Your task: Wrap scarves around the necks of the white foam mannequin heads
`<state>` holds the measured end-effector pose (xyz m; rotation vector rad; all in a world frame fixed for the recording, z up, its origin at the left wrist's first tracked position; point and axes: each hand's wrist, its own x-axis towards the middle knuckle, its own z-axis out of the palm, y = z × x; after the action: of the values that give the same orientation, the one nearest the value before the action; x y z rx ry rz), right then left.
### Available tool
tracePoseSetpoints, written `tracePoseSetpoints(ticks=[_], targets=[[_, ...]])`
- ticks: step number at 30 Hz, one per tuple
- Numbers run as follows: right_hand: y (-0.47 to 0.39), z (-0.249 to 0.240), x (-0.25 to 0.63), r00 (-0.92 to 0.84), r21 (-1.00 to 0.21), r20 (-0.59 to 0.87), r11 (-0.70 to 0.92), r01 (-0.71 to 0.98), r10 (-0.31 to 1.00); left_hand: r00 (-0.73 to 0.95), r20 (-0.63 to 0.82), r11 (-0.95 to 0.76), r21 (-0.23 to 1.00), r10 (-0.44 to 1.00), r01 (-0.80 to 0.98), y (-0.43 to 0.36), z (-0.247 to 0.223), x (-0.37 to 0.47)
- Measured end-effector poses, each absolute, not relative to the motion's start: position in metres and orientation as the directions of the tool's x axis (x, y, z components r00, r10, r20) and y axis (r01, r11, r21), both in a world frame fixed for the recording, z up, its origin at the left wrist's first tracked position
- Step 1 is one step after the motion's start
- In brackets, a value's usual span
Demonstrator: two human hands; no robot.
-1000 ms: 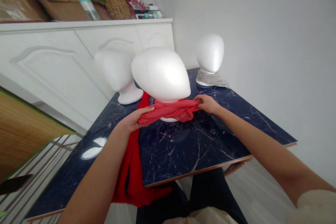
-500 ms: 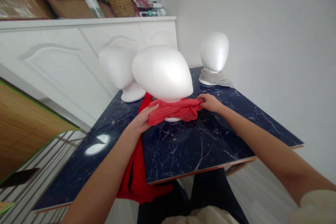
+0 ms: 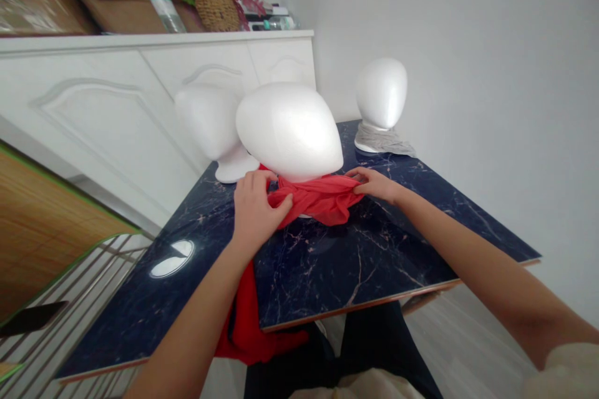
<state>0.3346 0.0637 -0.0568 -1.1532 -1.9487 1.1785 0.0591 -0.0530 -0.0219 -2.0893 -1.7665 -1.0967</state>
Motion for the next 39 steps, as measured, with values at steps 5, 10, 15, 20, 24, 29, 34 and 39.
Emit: tracePoseSetpoints(ticks=[5, 10, 15, 20, 24, 29, 34, 39], targets=[[0.05, -0.043, 0.322, -0.529, -0.942, -0.003, 0.175, 0.286, 0.849, 0.334, 0.579, -0.354, -0.082, 0.744, 0.931, -0.066, -0.031, 0.099], [0.054, -0.052, 0.305, -0.492, -0.952, 0.021, 0.167, 0.255, 0.87, 0.299, 0.53, -0.331, -0.036, 0.794, 0.943, -0.058, -0.031, 0.098], [0.059, -0.055, 0.294, -0.405, -0.972, 0.013, 0.106, 0.208, 0.914, 0.322, 0.517, -0.549, 0.376, 0.793, 0.747, -0.068, -0.026, 0.083], [0.062, -0.052, 0.287, -0.345, -0.963, -0.007, 0.087, 0.255, 0.938, 0.254, 0.426, -0.494, 0.697, 0.868, 0.52, -0.078, -0.029, 0.067], [0.064, -0.051, 0.286, -0.289, -0.971, -0.042, 0.029, 0.238, 0.956, 0.157, 0.344, -0.377, 0.874, 0.926, 0.305, -0.083, -0.029, 0.057], [0.062, -0.05, 0.284, -0.308, -0.985, -0.119, -0.073, 0.155, 0.944, 0.043, 0.274, -0.273, 0.962, 0.961, -0.029, -0.081, -0.036, 0.048], [0.06, -0.048, 0.28, -0.279, -0.987, -0.153, -0.135, 0.083, 0.948, 0.06, 0.18, -0.182, 0.983, 0.982, 0.02, -0.075, -0.038, 0.042], [0.058, -0.047, 0.277, -0.286, -0.99, -0.138, -0.139, 0.017, 0.948, 0.131, 0.284, -0.31, 0.797, 0.95, 0.519, -0.082, -0.032, 0.06]])
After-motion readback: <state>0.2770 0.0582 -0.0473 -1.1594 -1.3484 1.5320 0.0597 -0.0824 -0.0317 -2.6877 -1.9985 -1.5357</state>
